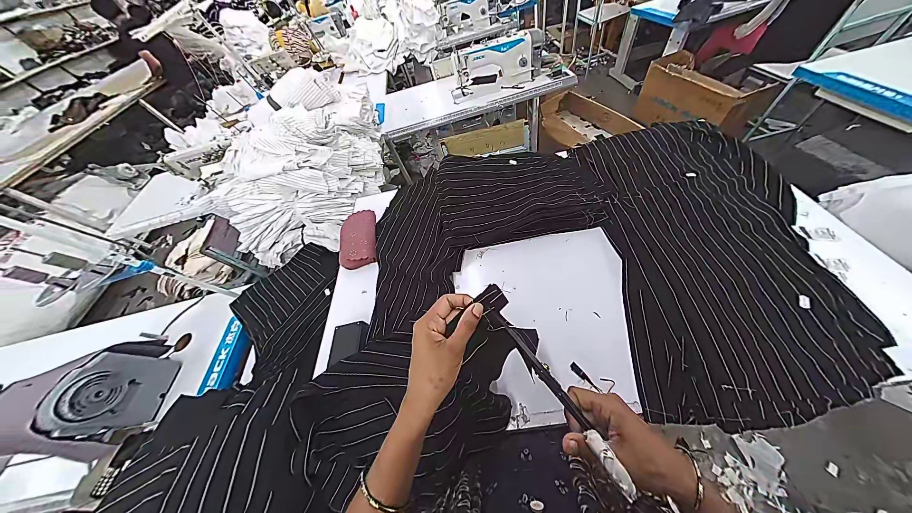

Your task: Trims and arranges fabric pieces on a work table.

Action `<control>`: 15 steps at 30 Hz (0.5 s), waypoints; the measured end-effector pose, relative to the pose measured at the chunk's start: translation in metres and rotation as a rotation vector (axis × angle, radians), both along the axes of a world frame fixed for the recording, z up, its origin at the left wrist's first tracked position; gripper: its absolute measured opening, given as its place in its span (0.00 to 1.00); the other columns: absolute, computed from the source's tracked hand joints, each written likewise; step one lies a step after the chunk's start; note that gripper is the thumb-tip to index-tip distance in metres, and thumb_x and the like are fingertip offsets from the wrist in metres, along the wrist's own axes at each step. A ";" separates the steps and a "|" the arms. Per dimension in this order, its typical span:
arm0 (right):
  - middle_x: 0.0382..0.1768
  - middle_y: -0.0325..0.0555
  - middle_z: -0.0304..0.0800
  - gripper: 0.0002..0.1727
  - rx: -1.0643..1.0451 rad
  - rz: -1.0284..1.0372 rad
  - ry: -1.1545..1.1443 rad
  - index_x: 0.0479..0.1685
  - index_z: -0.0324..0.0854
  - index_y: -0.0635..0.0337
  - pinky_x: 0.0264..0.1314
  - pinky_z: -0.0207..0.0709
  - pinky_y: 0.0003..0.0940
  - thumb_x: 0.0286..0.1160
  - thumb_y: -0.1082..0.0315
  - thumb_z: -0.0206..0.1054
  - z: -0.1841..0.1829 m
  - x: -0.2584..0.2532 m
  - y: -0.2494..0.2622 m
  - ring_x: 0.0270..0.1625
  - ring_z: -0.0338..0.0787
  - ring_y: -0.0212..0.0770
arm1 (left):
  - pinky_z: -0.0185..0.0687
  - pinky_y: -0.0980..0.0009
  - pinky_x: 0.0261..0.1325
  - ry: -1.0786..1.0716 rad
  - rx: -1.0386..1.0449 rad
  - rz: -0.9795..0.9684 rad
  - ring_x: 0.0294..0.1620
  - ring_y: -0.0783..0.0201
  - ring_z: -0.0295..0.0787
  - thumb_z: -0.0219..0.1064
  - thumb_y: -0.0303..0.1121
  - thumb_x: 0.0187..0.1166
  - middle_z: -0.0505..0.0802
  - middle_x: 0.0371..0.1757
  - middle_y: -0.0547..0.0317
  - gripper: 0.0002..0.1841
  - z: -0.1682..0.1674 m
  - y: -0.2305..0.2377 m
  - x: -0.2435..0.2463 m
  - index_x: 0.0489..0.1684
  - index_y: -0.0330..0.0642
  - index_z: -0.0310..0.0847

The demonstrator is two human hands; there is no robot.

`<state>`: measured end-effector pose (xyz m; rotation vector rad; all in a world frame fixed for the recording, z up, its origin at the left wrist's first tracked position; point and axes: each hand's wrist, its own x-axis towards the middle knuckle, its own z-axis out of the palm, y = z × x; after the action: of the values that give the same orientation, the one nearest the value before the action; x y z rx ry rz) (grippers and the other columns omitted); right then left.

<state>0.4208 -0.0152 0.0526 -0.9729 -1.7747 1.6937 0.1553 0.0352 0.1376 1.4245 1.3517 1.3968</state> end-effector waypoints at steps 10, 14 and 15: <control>0.12 0.25 0.73 0.24 0.096 -0.113 0.016 0.28 0.78 0.53 0.18 0.62 0.18 0.67 0.42 0.77 -0.002 -0.033 -0.002 0.15 0.71 0.17 | 0.82 0.85 0.43 -0.111 -0.010 -0.028 0.37 0.82 0.87 0.65 0.24 0.80 0.93 0.35 0.70 0.04 -0.009 -0.007 0.000 0.42 0.37 0.86; 0.13 0.32 0.79 0.21 0.164 -0.163 -0.002 0.28 0.81 0.59 0.19 0.66 0.21 0.68 0.50 0.79 0.000 -0.046 -0.002 0.15 0.75 0.21 | 0.83 0.84 0.45 -0.179 0.016 0.004 0.38 0.82 0.88 0.63 0.23 0.80 0.94 0.35 0.70 0.05 -0.010 -0.007 -0.002 0.43 0.36 0.86; 0.14 0.32 0.80 0.20 0.159 -0.166 0.002 0.30 0.81 0.60 0.20 0.68 0.21 0.68 0.52 0.78 0.000 -0.049 -0.001 0.16 0.77 0.21 | 0.83 0.84 0.46 -0.194 0.014 0.017 0.38 0.82 0.88 0.63 0.23 0.80 0.94 0.36 0.70 0.05 -0.011 -0.007 -0.003 0.43 0.36 0.86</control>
<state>0.3719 -0.0166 0.0531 -1.0168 -1.7454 1.4290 0.1527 0.0279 0.1268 1.2532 1.2340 1.5158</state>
